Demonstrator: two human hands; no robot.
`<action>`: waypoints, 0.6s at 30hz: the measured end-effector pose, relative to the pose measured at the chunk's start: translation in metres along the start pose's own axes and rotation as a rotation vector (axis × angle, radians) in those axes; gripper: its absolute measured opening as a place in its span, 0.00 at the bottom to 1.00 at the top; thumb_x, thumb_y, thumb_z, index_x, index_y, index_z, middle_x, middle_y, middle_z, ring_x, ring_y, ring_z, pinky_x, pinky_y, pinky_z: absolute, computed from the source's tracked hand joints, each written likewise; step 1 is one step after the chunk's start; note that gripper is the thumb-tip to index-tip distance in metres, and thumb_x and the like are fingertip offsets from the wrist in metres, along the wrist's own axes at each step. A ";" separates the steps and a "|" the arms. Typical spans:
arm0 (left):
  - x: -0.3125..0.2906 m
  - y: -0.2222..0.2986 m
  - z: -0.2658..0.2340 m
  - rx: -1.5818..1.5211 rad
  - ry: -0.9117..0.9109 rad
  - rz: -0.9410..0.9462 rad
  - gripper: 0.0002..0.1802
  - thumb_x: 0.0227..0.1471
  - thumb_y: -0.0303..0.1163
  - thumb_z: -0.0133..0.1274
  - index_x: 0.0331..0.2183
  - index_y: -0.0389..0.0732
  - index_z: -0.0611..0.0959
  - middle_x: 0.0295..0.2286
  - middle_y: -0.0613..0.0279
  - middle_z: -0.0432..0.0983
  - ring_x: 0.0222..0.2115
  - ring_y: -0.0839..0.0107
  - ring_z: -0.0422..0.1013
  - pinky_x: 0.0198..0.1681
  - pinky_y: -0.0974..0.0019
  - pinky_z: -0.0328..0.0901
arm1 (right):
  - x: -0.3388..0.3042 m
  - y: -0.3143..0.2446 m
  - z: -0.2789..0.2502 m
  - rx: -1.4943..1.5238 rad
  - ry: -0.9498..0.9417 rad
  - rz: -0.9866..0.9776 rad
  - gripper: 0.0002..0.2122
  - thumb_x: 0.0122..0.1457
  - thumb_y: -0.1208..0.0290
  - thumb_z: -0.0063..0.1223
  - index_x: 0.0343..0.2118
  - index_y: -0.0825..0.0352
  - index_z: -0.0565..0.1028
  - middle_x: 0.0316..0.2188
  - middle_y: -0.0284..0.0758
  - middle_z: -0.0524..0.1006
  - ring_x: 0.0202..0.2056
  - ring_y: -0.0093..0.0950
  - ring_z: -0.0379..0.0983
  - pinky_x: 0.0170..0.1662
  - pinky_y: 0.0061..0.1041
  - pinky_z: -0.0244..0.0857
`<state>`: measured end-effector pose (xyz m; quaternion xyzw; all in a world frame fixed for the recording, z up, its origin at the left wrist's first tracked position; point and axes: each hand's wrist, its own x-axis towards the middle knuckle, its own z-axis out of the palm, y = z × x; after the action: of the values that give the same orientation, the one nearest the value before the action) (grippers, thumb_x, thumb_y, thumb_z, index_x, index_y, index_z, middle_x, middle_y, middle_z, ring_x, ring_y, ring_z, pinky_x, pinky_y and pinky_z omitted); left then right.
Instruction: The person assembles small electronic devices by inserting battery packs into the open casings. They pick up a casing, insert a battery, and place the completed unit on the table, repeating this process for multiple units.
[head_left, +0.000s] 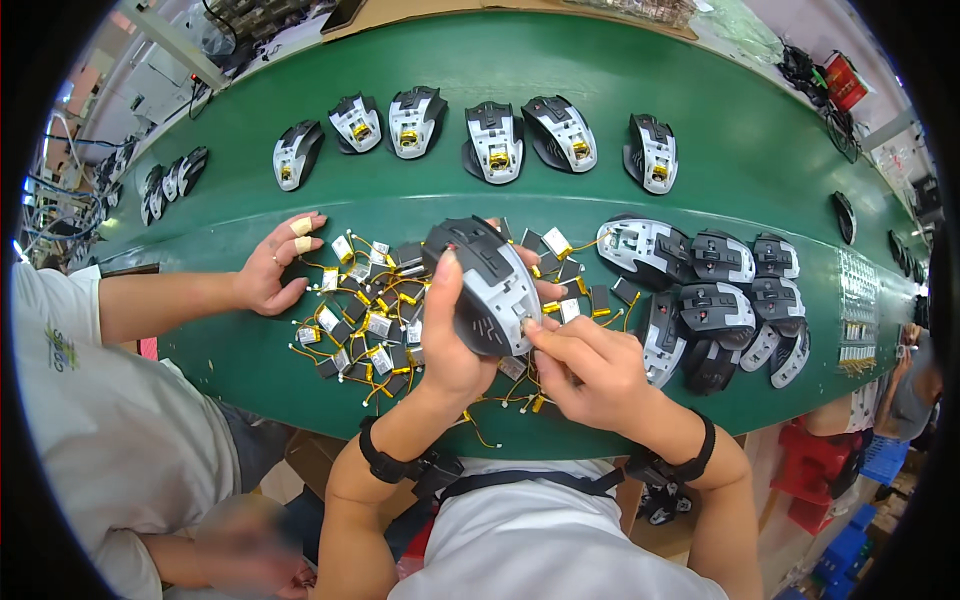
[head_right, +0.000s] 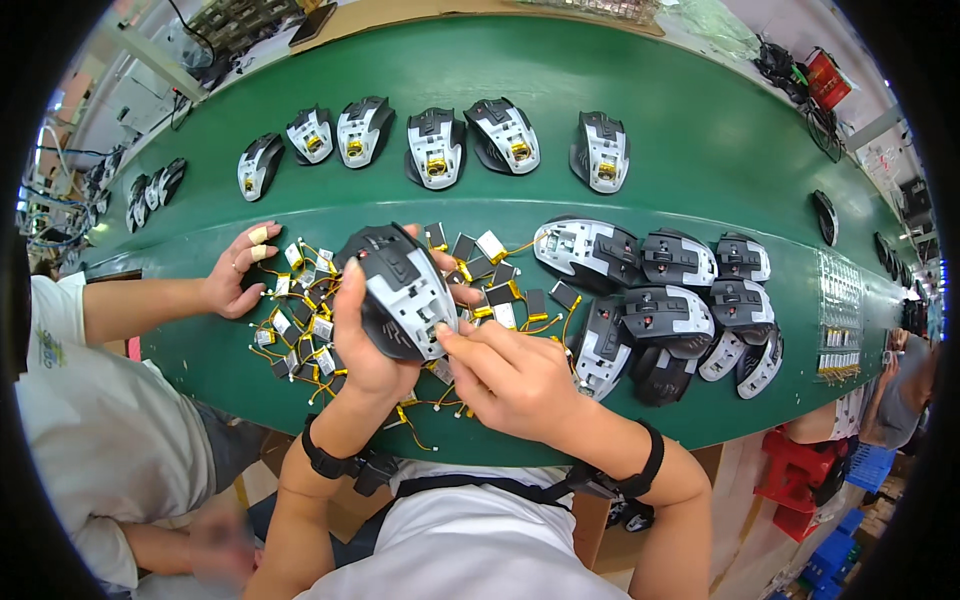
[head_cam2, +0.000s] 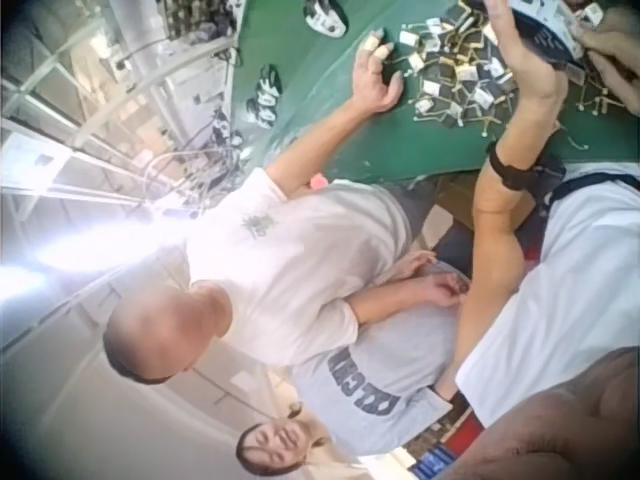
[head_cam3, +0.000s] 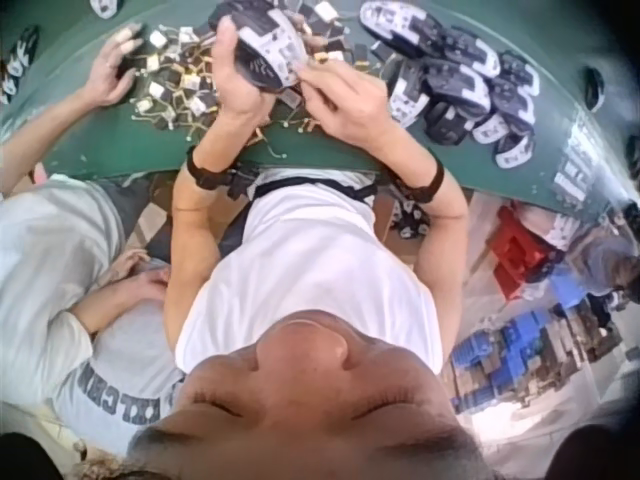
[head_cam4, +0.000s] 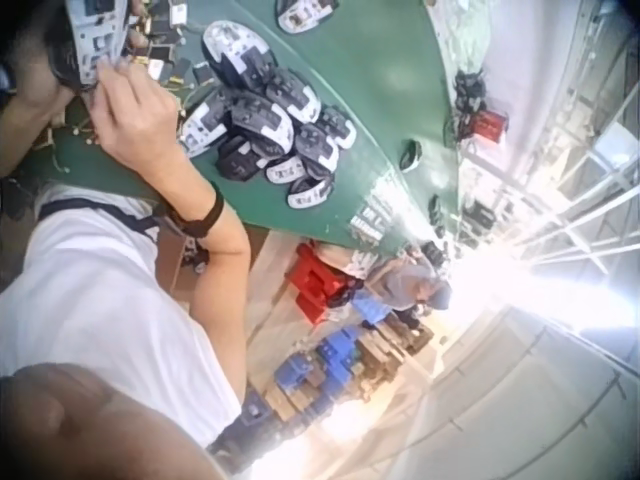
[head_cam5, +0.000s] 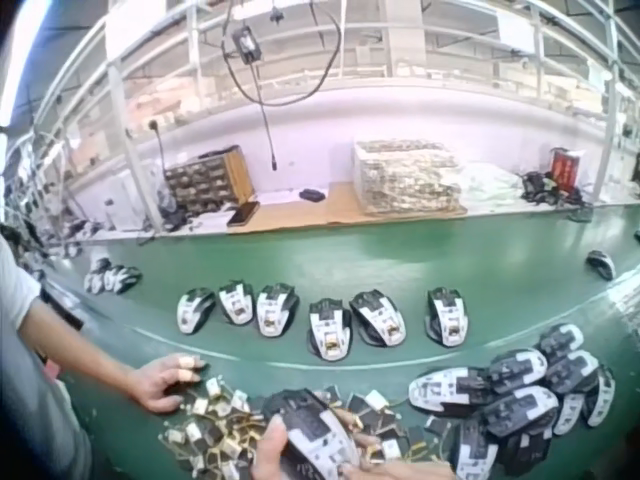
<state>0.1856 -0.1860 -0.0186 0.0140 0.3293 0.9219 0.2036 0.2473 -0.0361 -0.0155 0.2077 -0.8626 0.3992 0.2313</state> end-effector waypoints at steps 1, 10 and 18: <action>0.000 0.004 0.002 -0.004 -0.028 0.019 0.38 0.58 0.61 0.34 0.58 0.41 0.62 0.45 0.46 0.71 0.40 0.47 0.75 0.37 0.50 0.74 | 0.002 -0.001 -0.004 0.002 -0.018 -0.003 0.17 0.43 0.82 0.61 0.41 0.68 0.79 0.26 0.34 0.76 0.23 0.27 0.76 0.23 0.23 0.69; -0.003 0.011 0.007 0.041 -0.100 0.042 0.42 0.57 0.63 0.33 0.59 0.39 0.60 0.48 0.41 0.69 0.40 0.46 0.75 0.40 0.51 0.74 | 0.003 -0.003 -0.008 -0.011 0.041 -0.087 0.20 0.41 0.83 0.60 0.42 0.66 0.80 0.26 0.31 0.78 0.20 0.22 0.72 0.21 0.22 0.65; -0.003 0.010 0.000 0.084 0.020 -0.059 0.37 0.60 0.58 0.31 0.59 0.40 0.61 0.44 0.45 0.71 0.39 0.49 0.76 0.39 0.53 0.74 | 0.006 0.000 -0.012 -0.201 -0.066 -0.160 0.22 0.39 0.80 0.58 0.44 0.65 0.79 0.26 0.28 0.76 0.18 0.20 0.68 0.20 0.20 0.62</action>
<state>0.1851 -0.1938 -0.0123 0.0038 0.3699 0.9010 0.2267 0.2454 -0.0278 -0.0055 0.2645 -0.8860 0.2841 0.2536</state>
